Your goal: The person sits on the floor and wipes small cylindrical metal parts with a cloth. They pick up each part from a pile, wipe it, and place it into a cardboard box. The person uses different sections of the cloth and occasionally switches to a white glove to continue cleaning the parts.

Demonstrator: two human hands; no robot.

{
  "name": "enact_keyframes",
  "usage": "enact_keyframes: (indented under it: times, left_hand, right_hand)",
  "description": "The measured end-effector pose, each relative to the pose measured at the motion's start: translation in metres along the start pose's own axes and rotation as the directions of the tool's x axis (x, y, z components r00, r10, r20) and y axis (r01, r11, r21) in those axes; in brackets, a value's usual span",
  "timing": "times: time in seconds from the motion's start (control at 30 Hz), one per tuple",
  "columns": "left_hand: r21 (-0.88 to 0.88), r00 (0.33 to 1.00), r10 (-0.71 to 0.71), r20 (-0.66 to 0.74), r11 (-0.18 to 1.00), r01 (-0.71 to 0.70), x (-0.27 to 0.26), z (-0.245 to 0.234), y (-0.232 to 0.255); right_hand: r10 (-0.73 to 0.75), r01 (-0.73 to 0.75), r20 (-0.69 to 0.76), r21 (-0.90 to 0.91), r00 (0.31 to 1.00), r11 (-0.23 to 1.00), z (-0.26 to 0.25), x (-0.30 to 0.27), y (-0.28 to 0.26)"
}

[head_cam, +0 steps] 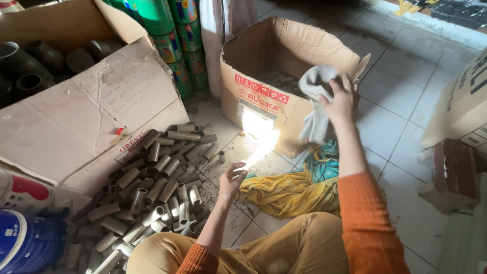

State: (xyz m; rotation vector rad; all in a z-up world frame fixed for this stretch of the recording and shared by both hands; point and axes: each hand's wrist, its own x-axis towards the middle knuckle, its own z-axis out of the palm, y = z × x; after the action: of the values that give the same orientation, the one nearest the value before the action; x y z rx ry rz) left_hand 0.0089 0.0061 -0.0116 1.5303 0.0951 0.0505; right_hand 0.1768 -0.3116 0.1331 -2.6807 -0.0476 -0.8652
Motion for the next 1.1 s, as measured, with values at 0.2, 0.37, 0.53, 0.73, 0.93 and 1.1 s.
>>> enact_keyframes:
  times: [0.2,0.37,0.53,0.73,0.93,1.1]
  left_hand:
    - [-0.013,0.997,-0.018,-0.073,1.0,0.017,0.001,0.002,-0.002]
    - [0.049,0.99,-0.065,-0.126,0.996,0.072,0.002,-0.004,-0.01]
    - [0.301,0.984,-0.127,-0.125,0.94,0.16,0.016,-0.017,-0.072]
    - [0.635,0.99,-0.048,0.134,0.771,-0.049,0.018,-0.009,-0.099]
    - [0.845,0.979,0.138,0.151,0.496,-0.201,0.017,0.005,-0.1]
    - [0.841,0.979,0.152,0.132,0.506,-0.192,0.008,0.005,-0.062]
  right_hand:
    - [0.221,-0.333,0.586,0.089,0.78,0.939,0.15,-0.143,-0.009]
    - [-0.117,-0.133,0.662,0.315,0.74,0.94,0.174,-0.234,-0.064]
    - [-0.248,0.203,0.703,0.149,0.666,0.968,0.214,-0.257,-0.053]
    - [-0.26,0.067,0.655,0.305,0.709,0.95,0.16,-0.235,-0.073]
    - [-0.224,-0.131,0.827,0.334,0.516,0.933,0.061,-0.203,-0.096]
    - [0.199,0.036,0.844,-0.25,0.499,0.968,0.217,-0.237,0.055]
